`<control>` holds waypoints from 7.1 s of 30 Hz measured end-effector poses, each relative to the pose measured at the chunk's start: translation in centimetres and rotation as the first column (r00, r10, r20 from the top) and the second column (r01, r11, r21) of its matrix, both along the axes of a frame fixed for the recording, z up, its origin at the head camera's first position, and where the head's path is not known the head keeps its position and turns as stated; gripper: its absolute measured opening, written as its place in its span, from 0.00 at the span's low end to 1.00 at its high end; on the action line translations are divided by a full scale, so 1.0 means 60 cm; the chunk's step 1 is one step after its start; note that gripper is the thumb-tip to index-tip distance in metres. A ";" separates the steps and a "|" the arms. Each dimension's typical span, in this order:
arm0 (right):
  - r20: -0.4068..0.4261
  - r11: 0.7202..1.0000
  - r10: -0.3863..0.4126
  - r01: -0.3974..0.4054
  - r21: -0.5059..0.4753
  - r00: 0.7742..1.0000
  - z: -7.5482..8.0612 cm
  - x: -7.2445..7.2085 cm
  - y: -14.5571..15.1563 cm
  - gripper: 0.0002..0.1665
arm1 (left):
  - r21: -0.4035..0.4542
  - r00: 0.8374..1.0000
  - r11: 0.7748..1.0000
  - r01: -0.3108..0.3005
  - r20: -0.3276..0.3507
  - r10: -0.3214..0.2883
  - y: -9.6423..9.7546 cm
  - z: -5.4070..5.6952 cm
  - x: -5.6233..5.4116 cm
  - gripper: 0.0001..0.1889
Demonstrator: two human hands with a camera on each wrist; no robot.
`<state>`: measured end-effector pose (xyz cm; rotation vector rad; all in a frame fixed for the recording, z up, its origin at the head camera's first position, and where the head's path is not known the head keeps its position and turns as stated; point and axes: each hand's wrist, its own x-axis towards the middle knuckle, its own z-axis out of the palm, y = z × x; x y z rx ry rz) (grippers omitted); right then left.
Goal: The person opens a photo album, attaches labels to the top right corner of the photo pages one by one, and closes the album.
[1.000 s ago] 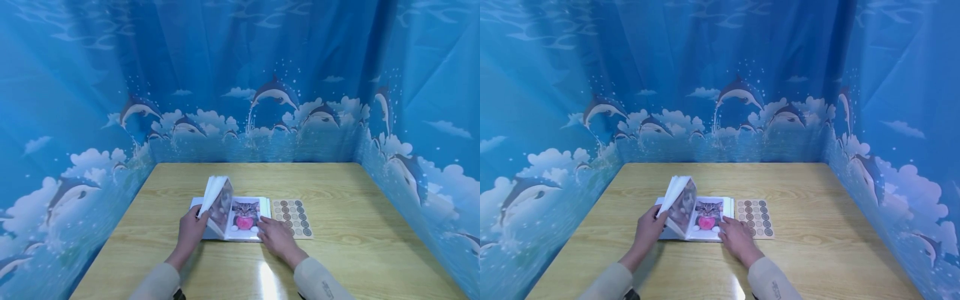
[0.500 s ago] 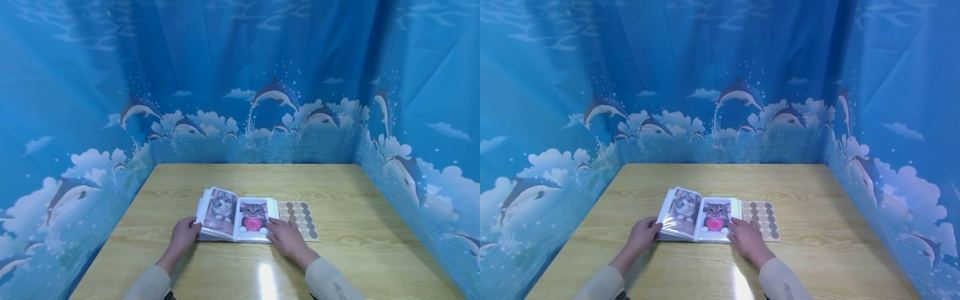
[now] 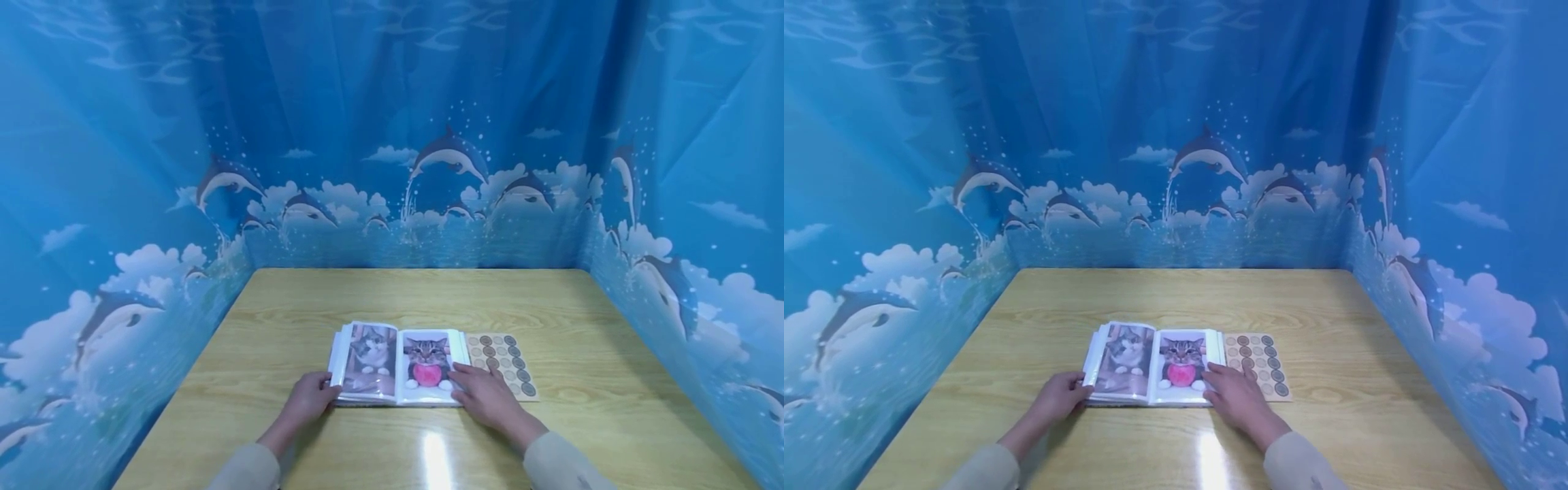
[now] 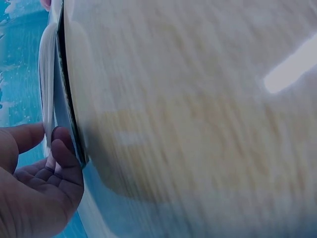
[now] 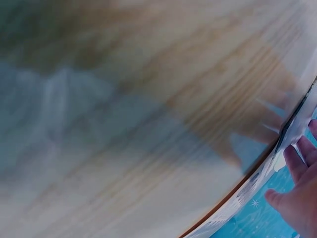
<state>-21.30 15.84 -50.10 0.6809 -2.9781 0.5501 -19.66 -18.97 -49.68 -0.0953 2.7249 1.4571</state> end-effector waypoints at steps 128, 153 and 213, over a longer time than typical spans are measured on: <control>0.161 0.890 -0.444 0.454 -0.037 0.882 0.013 -0.050 0.172 0.33 | -0.747 0.873 0.610 0.262 -0.086 -0.480 0.443 -0.007 -0.087 0.21; 0.197 0.868 -0.466 0.489 -0.088 0.863 0.014 -0.041 0.156 0.34 | -0.778 0.873 0.559 0.288 -0.027 -0.487 0.454 -0.012 -0.078 0.24; 0.409 0.563 -0.374 0.554 -0.613 0.832 0.051 -0.077 -0.006 0.34 | 0.320 0.985 0.936 0.145 -0.138 -0.106 0.254 0.043 -0.099 0.31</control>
